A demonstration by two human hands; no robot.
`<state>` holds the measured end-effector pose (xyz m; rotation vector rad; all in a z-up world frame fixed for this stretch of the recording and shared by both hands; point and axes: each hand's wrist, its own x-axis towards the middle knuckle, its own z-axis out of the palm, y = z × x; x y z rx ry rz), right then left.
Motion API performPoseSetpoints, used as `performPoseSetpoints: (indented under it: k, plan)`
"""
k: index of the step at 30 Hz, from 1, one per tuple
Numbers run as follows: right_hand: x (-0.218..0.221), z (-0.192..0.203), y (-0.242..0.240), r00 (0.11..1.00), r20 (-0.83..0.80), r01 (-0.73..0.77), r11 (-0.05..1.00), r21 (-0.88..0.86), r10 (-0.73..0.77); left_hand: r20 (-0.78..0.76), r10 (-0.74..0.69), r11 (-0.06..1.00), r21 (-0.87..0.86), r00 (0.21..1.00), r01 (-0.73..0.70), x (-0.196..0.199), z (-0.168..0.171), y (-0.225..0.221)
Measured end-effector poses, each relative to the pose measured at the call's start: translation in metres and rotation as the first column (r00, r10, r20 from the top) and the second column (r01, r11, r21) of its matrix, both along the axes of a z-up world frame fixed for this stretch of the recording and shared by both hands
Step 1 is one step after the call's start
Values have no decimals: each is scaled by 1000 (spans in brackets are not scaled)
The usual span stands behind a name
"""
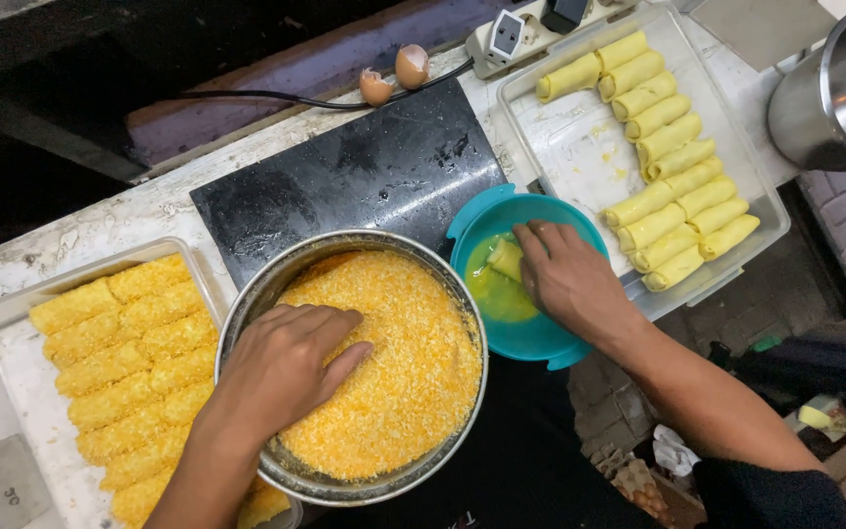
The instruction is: The person repeatedly picks up cylindrical food rolls, dips them into a bowl of beaten egg, then coats them in a tray of breadcrumbs before placing them into a container. The process is repeated for multiple rolls throughout the clip.
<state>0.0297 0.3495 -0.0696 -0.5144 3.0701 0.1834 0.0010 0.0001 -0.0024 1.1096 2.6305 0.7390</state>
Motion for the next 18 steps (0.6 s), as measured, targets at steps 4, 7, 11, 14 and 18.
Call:
performPoseSetpoints:
  k: [4, 7, 11, 14, 18]
  plan:
    - [8, -19, -5, 996, -60, 72, 995, 67, -68, -10, 1, 1000, -6, 1000, -1, 0, 1, 1]
    - [1, -32, 1, 996, 27, 81, 997, 0, -81, -19, 1, 1000, 7, 1000, -1, 2, 1, 0]
    - [-4, -35, -2, 998, 60, 24, 999, 33, -26, -18, 4, 1000, 3, 1000, -4, 2, 1, 1]
    - [-8, -23, -7, 962, 272, 10, 997, -73, 10, -3, 8, 1000, -9, 1000, -8, 2, 1, 2]
    - [-17, 25, -25, 784, 618, 153, 949, -277, 54, -12, 8, 1000, 14, 1000, -8, 2, 2, 1]
